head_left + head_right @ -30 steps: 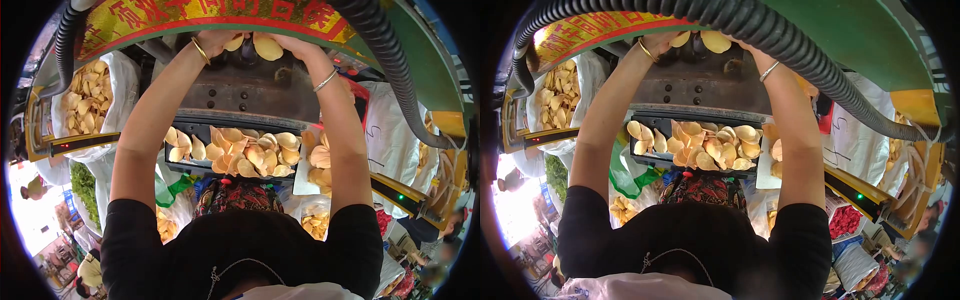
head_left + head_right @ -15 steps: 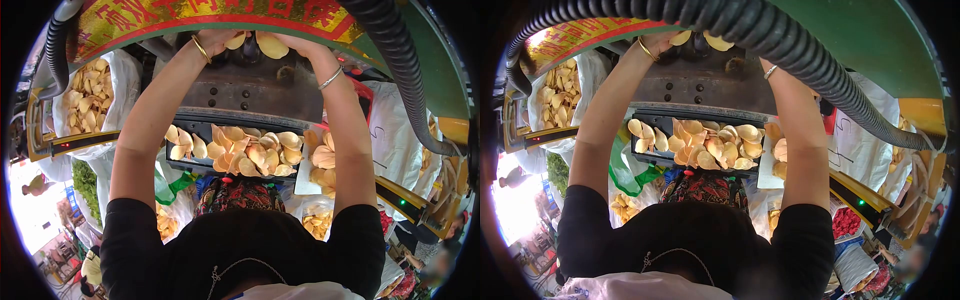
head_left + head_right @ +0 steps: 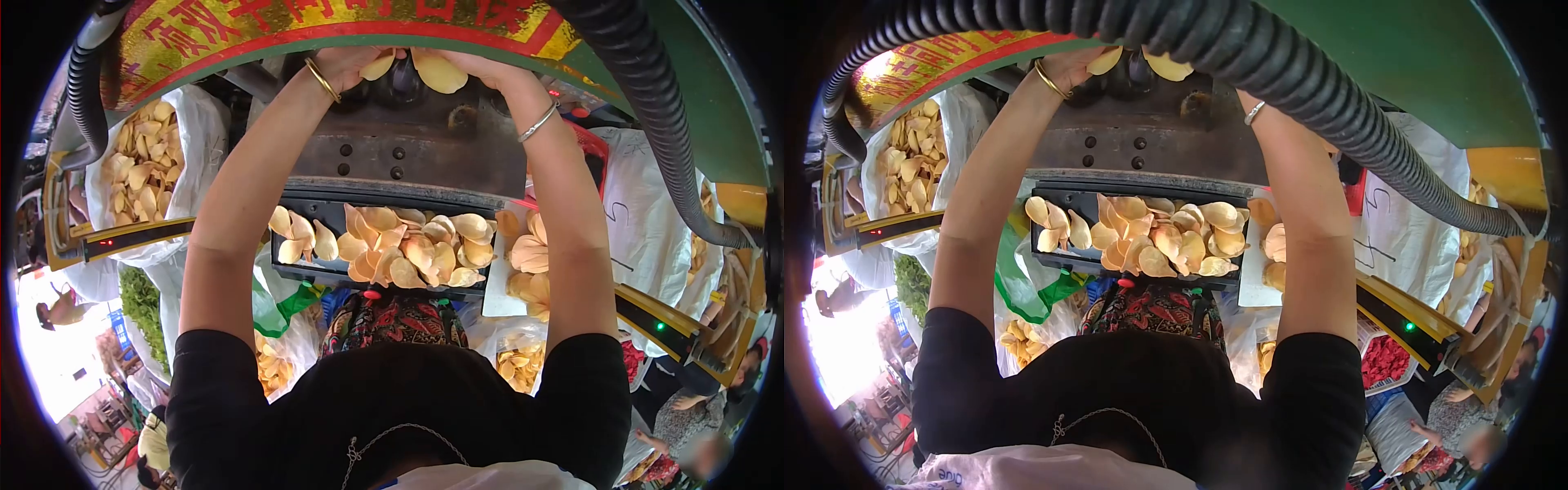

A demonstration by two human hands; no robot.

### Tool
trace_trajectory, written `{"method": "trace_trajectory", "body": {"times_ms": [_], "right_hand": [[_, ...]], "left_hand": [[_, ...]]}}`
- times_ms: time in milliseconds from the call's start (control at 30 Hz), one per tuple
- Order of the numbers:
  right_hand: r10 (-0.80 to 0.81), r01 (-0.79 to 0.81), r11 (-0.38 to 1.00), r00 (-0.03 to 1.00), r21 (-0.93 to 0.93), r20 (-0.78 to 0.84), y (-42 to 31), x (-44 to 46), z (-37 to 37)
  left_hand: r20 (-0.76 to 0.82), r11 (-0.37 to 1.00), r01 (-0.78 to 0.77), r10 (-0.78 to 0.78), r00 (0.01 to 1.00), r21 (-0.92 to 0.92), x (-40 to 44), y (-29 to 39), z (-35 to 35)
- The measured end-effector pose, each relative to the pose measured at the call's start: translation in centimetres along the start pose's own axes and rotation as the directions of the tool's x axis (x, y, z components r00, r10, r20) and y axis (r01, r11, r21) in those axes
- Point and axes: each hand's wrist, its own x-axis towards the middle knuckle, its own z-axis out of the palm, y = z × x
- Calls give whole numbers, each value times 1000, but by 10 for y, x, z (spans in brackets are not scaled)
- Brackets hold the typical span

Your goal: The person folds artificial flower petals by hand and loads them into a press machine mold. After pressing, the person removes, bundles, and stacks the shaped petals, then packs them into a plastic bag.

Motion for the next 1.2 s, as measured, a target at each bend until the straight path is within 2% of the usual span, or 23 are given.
{"method": "trace_trajectory", "body": {"times_ms": [200,233,300,333,367,400,433,467,533,567,600,667,700,733,800,833,867,933,1000,1100,1200], "right_hand": [[-47,47,998,999,-40,-8,3,1,1],[-120,116,960,993,-253,0,6,5,-1],[-255,234,743,965,-627,58,12,10,-4],[-264,244,740,963,-627,63,26,6,0],[-392,189,599,917,-778,-79,49,-1,8],[-535,86,450,823,-889,-191,46,-7,13],[-554,95,442,811,-892,-188,42,-8,10],[-565,138,502,799,-854,-204,20,-19,8],[-548,222,632,806,-743,-225,-4,-43,17],[-536,219,645,813,-732,-228,1,-42,26],[-459,242,744,863,-623,-212,7,-33,31],[-332,257,881,934,-398,-132,5,-15,28],[-337,262,875,933,-406,-123,5,-12,23],[-267,208,903,957,-376,-111,-3,-13,21],[-110,73,948,988,-311,-105,-10,-19,15],[-103,61,947,988,-314,-118,-3,-17,12],[-73,60,981,995,-182,-65,9,-7,10],[-46,39,995,997,93,68,6,5,12],[-23,15,997,996,80,92,5,10,13],[44,-49,998,993,38,111,6,10,1],[80,-149,970,942,191,327,22,26,-12]], "left_hand": [[-32,996,33,-30,999,79,3,2,3],[-57,963,62,-49,997,260,5,5,6],[-119,797,130,-73,990,590,5,13,9],[-125,796,127,-66,990,592,3,8,4],[-57,807,-44,96,994,589,1,-8,-5],[12,786,-219,260,965,578,-1,-19,-11],[84,733,-391,419,904,557,4,-24,-21],[82,721,-402,435,896,565,4,-14,-20],[-39,714,-118,199,979,690,-14,-1,-2],[-103,679,33,63,993,733,-21,-1,4],[-95,675,33,55,994,737,-21,-4,6],[35,732,-122,133,991,670,-12,-11,10],[83,757,-189,176,981,625,-10,-14,8],[72,760,-183,177,982,623,-14,-14,6],[-37,883,-204,242,970,423,-18,-13,7],[-86,923,-228,266,960,309,-16,-14,9],[-78,925,-232,266,961,299,-13,-17,9],[-129,921,-124,183,975,369,-10,-18,0],[-163,910,-55,132,978,410,-11,-22,-10],[-235,931,67,21,972,359,-5,-26,-7],[-261,940,100,-12,965,327,-3,-25,0]]}}
